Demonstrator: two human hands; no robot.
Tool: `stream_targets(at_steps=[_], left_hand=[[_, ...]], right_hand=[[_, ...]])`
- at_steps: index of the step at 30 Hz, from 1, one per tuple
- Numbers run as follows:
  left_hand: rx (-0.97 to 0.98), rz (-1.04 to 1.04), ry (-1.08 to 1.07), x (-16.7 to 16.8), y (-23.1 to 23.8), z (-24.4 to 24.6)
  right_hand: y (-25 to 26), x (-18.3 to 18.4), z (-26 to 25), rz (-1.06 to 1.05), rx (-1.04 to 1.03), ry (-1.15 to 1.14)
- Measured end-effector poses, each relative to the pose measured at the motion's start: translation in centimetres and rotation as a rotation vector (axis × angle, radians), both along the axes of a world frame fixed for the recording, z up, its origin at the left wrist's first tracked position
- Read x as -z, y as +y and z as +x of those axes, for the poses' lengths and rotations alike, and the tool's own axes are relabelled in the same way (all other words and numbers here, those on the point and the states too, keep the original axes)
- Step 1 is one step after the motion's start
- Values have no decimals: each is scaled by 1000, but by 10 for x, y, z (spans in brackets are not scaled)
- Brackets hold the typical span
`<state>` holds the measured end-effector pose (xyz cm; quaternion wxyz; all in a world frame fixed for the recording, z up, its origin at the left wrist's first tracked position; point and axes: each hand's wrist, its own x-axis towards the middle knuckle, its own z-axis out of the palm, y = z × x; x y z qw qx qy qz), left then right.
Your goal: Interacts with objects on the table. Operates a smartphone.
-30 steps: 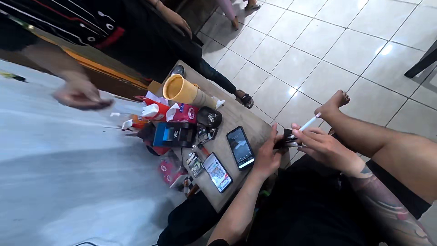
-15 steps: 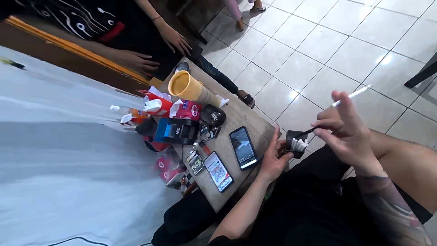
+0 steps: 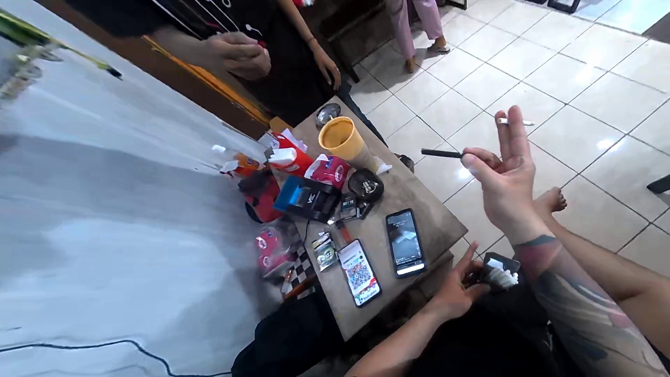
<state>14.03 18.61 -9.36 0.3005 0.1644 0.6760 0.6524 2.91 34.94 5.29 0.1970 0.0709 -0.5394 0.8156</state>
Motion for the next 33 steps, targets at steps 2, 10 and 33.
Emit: stream_targets(at_steps=[2,10,33], left_hand=[[43,41,39,8,-6,3],[82,-19,51,14,-17,3],[-183,291,-132,12,0,-3]], right_hand=[[-12,1,-16,14,-14,19],[-58,-48,-43,200,-37,-81],[21,19,-18,358,-14,64]])
